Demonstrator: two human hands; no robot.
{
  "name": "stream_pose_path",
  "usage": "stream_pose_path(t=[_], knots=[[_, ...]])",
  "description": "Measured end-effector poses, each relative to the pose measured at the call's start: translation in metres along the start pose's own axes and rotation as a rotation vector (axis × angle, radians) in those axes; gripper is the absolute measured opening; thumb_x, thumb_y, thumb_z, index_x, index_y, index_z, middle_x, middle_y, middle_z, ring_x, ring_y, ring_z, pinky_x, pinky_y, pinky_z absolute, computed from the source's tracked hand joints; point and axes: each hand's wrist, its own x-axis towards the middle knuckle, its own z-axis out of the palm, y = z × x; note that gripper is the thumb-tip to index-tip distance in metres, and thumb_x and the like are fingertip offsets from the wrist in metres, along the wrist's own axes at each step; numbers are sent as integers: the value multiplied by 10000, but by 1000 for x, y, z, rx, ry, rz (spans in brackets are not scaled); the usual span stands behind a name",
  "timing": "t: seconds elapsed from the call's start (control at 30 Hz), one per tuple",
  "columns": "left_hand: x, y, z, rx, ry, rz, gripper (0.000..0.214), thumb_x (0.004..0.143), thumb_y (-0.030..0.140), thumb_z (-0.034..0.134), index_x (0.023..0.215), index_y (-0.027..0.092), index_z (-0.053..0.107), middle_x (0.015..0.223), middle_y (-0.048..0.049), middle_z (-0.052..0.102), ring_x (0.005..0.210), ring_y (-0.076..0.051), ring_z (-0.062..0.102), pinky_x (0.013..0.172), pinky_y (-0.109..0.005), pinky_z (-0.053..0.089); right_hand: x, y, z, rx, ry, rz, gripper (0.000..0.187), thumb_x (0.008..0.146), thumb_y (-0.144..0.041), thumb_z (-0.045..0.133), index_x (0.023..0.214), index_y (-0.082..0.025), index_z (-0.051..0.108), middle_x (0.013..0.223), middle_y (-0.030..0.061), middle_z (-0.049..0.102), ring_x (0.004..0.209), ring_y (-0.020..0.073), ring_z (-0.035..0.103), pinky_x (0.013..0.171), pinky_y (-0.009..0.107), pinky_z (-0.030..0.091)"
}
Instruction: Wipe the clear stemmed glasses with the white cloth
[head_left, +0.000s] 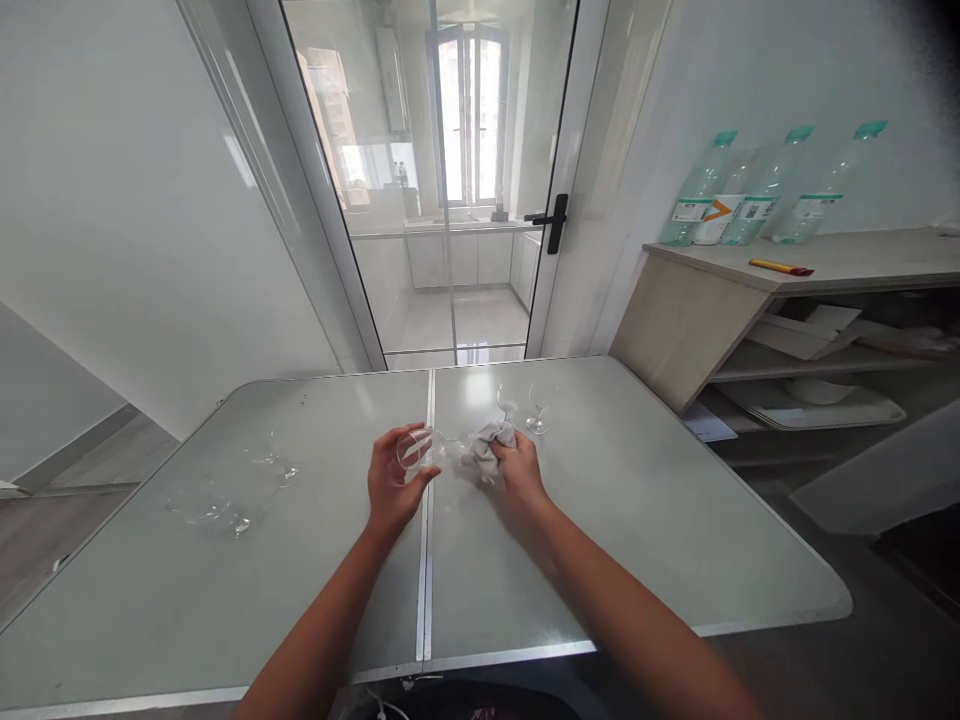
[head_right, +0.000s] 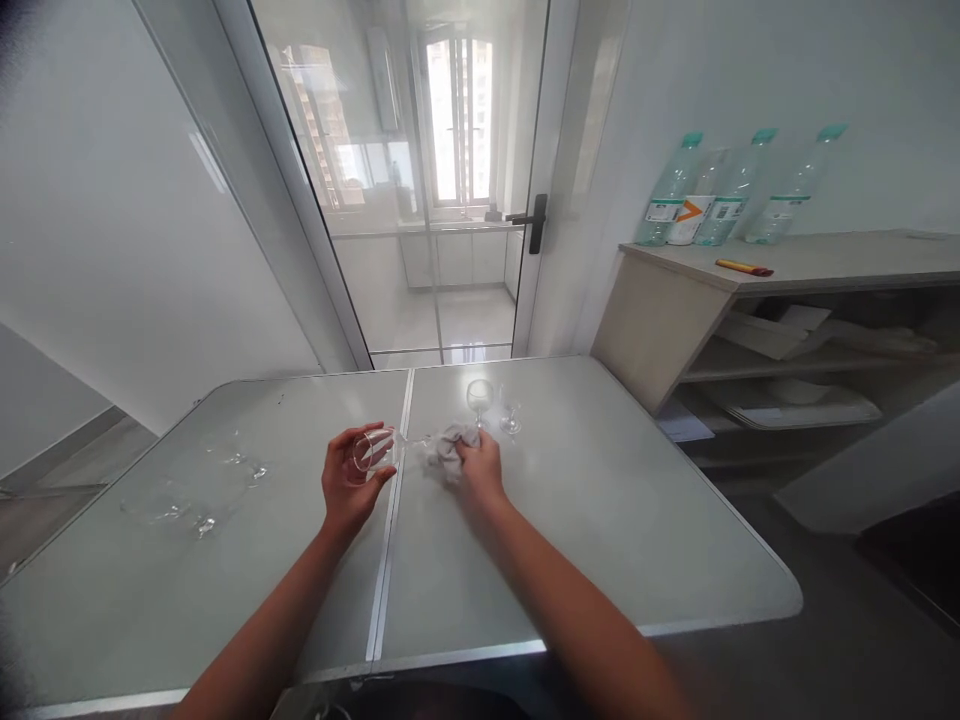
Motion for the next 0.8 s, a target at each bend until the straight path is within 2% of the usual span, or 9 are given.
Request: stream_pose_path(t=[0.07,0.23,0.4,0.5,0.63,0.73,0.8], knots=[[0,0,0,-7,21,12,658,732,257,913,1277,278,545,1358,-117,630,1242,-304,667,1053,-548,571,-1,-4,1,34,11,12,215,729,-371,748,838,-204,668,774,7,678,701,178,593,650,290,458],[-5,-1,4,-29,-26,17,667,747,230,902,1294,277,523,1369,-127,613,1239,-309,670,1048,-533,578,-9,-12,10,238,-156,170,253,736,-384,729,891,-190,681,857,38,712,738,190,633,661,296,485],[-3,-1,1,1,-10,64,665,773,183,876,1317,280,506,1371,-122,610,1234,-295,676,1036,-512,594,-10,-14,8,215,-203,141,312,798,-455,735,952,-188,689,884,32,705,775,179,621,667,267,471],[-3,-4,-1,39,-42,88,681,782,184,868,1344,292,498,1381,-118,604,1240,-296,674,1022,-526,604,-8,-12,5,5,-211,35,373,807,-507,743,956,-169,697,870,35,705,772,179,616,694,275,473],[-8,-7,3,106,-116,103,683,792,198,860,1373,294,514,1380,-120,620,1261,-302,660,1019,-548,608,-7,-10,1,-348,-154,-98,315,764,-454,775,791,-161,664,717,-6,640,665,149,548,630,254,419],[-10,-4,7,187,-55,109,675,804,231,854,1389,281,523,1370,-118,632,1240,-288,669,1035,-553,601,-10,-15,-1,-597,-124,-202,369,836,-460,703,628,-175,595,649,-22,543,617,131,487,609,255,393],[-9,-2,9,256,11,100,654,791,252,867,1365,272,554,1357,-108,636,1226,-279,672,1025,-532,612,-13,-21,-3,-731,-160,-339,391,884,-423,652,589,-174,588,765,15,579,681,140,531,675,264,437]])
